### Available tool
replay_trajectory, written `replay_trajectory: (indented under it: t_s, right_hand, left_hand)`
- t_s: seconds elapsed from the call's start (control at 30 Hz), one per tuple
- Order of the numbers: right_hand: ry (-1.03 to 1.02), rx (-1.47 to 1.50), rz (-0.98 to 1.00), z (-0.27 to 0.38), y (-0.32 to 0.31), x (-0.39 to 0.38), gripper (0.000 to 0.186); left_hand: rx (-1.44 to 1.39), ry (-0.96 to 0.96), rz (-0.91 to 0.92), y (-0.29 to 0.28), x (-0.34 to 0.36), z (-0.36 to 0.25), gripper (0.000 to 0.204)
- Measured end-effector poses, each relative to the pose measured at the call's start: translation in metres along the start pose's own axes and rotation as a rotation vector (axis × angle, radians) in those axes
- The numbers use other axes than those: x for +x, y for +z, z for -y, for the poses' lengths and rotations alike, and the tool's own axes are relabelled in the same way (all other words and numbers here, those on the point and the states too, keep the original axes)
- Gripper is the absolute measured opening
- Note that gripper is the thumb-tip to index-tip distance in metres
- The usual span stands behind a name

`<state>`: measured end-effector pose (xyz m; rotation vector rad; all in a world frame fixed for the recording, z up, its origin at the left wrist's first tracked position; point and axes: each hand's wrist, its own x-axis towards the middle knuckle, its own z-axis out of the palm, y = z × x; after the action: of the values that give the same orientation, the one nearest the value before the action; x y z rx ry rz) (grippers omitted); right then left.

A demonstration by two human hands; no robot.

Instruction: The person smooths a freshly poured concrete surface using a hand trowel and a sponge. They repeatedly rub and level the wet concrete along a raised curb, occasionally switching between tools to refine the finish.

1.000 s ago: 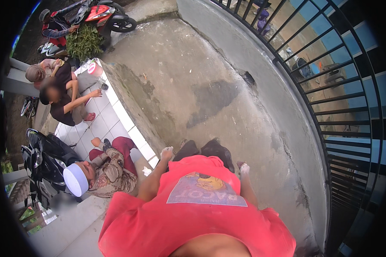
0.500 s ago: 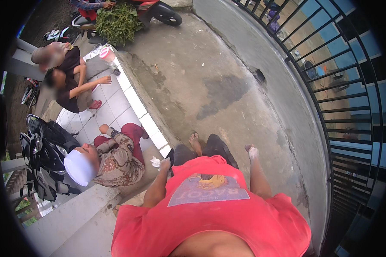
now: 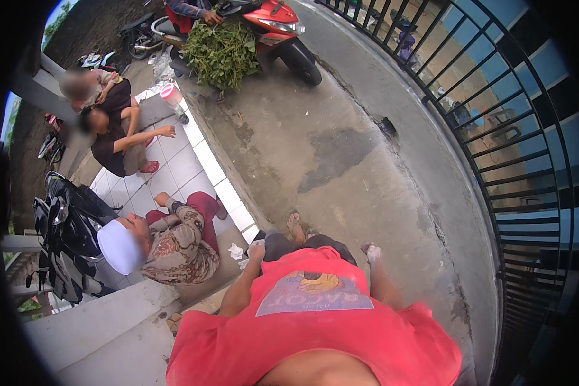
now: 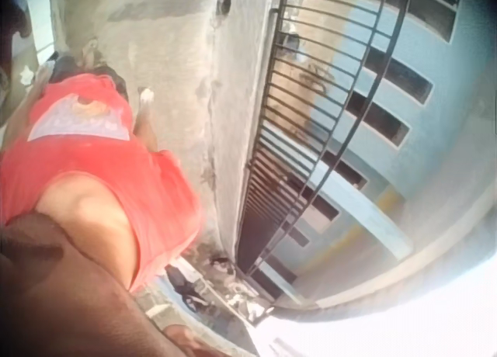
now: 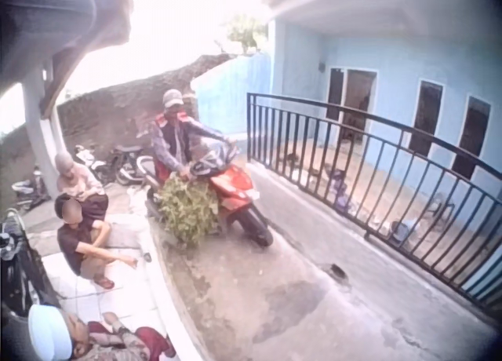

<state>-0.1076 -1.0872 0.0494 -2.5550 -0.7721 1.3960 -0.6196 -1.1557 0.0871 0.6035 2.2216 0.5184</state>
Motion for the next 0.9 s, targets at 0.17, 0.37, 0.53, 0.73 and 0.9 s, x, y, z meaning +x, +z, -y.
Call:
replay_trajectory:
  t_s: [0.17,0.37,0.53,0.73,0.9]
  right_hand:
    - [0.154,0.049,-0.01,-0.142,-0.036,0.054,0.06]
    - [0.104,0.018,0.152,-0.086,0.005,-0.036,0.056]
    - [-0.03,-0.017,0.174,-0.033,0.011,-0.024,0.054]
    - [-0.12,-0.011,0.182,0.011,0.002,-0.053,0.06]
    - [-0.096,-0.095,0.16,0.016,-0.016,-0.066,0.063]
  left_hand:
    - [-0.026,-0.129,0.029,0.025,-0.04,-0.004,0.039]
    - [-0.088,-0.083,-0.098,-0.017,-0.023,0.04,0.036]
    - [-0.14,-0.108,-0.033,0.008,0.005,0.098,0.035]
    - [-0.07,-0.074,-0.051,0.013,-0.005,0.095,0.037]
    - [-0.11,-0.041,-0.049,0.019,-0.011,0.102,0.04]
